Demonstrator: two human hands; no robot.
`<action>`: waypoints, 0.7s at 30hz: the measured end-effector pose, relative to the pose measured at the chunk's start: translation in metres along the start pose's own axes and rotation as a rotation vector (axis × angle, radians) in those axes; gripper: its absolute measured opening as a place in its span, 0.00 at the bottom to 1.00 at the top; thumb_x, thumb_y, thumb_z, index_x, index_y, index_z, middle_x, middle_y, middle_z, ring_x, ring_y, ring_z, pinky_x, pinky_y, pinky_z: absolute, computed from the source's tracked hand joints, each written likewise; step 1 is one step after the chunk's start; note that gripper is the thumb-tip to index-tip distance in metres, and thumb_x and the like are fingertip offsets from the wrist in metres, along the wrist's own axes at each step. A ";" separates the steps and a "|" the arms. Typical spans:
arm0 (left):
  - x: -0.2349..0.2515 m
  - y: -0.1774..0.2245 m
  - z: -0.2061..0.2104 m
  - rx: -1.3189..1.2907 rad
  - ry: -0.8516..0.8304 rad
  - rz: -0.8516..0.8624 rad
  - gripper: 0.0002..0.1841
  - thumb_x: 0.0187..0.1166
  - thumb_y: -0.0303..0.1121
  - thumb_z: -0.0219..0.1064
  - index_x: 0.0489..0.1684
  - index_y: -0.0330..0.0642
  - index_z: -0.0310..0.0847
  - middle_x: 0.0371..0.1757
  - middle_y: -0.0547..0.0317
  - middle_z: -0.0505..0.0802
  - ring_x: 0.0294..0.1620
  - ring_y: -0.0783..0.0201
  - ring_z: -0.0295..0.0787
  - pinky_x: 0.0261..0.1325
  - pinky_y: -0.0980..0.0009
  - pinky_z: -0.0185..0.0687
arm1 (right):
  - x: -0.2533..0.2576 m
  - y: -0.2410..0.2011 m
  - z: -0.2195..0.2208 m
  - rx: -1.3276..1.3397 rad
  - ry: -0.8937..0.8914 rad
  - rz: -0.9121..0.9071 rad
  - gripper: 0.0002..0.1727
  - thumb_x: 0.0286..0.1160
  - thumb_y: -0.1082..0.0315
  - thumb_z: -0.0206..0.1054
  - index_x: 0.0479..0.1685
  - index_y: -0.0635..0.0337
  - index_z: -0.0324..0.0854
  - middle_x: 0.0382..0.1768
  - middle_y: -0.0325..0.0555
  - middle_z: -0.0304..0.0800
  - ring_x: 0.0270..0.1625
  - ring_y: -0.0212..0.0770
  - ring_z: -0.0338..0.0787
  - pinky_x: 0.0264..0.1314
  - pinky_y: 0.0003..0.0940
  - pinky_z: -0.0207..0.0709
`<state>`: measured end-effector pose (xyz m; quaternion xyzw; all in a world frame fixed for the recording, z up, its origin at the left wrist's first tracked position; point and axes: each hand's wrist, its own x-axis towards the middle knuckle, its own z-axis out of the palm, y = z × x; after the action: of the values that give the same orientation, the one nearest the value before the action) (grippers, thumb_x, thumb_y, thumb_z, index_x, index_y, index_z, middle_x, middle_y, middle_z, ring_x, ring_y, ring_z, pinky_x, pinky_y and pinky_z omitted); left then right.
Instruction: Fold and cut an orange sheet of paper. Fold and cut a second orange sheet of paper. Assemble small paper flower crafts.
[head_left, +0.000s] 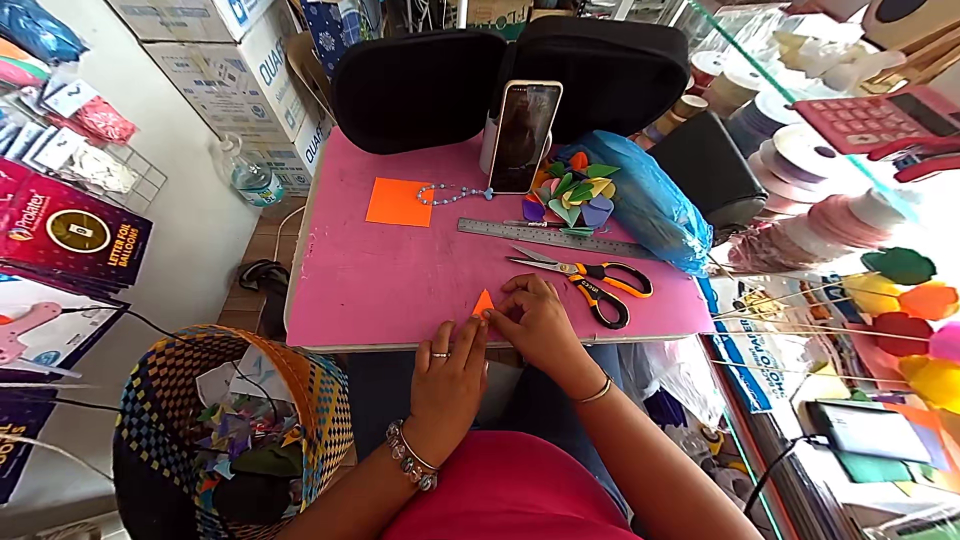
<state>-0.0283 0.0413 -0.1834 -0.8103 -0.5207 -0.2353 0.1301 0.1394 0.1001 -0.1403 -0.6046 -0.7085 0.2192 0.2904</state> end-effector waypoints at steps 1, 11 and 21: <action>0.000 0.000 0.000 -0.003 -0.002 -0.001 0.22 0.76 0.42 0.64 0.68 0.49 0.86 0.73 0.65 0.89 0.70 0.52 0.83 0.56 0.54 0.72 | 0.001 -0.001 0.000 -0.002 -0.005 0.004 0.18 0.72 0.54 0.75 0.27 0.62 0.90 0.61 0.56 0.86 0.65 0.53 0.81 0.69 0.49 0.72; 0.002 -0.001 0.000 -0.065 -0.026 -0.008 0.23 0.75 0.40 0.66 0.69 0.47 0.86 0.72 0.63 0.89 0.68 0.51 0.86 0.57 0.53 0.77 | 0.002 -0.002 -0.001 -0.024 -0.023 0.040 0.19 0.71 0.53 0.76 0.26 0.63 0.89 0.60 0.57 0.85 0.65 0.54 0.80 0.69 0.49 0.72; 0.003 -0.004 0.000 -0.095 -0.030 -0.009 0.21 0.73 0.37 0.67 0.66 0.47 0.88 0.70 0.62 0.90 0.66 0.50 0.87 0.57 0.52 0.78 | 0.003 -0.004 -0.001 -0.045 -0.032 0.038 0.19 0.72 0.53 0.75 0.27 0.63 0.88 0.58 0.57 0.85 0.64 0.54 0.81 0.68 0.49 0.72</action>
<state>-0.0307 0.0452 -0.1820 -0.8166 -0.5146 -0.2481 0.0825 0.1369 0.1019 -0.1364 -0.6206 -0.7064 0.2182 0.2612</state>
